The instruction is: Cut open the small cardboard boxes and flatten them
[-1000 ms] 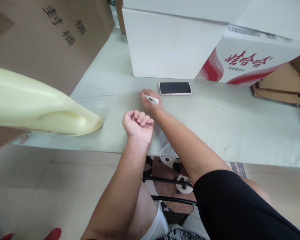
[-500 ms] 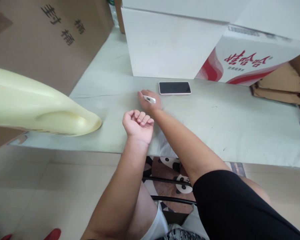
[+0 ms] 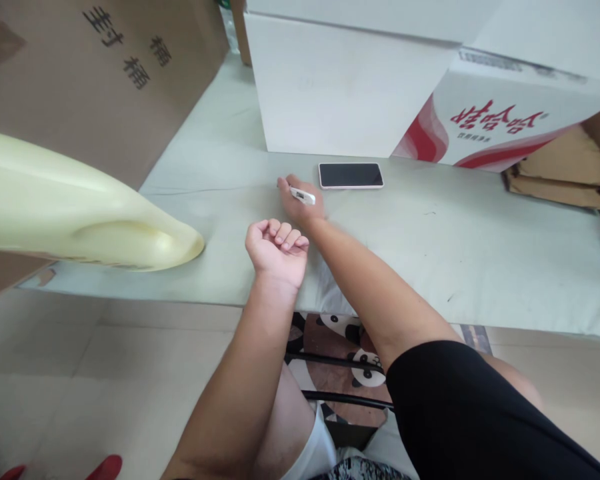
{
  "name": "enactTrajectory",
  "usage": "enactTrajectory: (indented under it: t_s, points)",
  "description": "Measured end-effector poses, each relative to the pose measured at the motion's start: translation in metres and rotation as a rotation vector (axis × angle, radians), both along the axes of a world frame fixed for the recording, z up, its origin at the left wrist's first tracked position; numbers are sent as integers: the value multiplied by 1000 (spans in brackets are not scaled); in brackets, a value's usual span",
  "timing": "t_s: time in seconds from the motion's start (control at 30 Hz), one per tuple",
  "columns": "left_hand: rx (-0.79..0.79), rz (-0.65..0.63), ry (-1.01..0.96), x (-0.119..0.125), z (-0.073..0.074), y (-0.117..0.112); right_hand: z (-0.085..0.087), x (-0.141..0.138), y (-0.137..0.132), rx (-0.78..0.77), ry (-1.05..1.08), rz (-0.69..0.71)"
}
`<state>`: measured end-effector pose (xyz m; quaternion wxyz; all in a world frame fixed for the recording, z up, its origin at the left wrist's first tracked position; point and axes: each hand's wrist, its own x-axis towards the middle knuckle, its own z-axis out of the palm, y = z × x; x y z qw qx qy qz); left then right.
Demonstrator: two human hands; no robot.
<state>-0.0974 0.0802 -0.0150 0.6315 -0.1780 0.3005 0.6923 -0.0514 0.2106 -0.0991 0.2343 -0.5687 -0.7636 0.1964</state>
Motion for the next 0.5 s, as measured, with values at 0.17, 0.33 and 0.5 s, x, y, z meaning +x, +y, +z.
enactTrajectory:
  t_s: [0.17, 0.33, 0.5]
  points:
    - [3, 2, -3, 0, 1, 0, -2, -1, 2, 6, 14, 17]
    - [10, 5, 5, 0, 0, 0, -7, -2, 5, 15, 29, -5]
    - [8, 7, 7, 0, -1, 0, -6, -2, 4, 13, 50, -42]
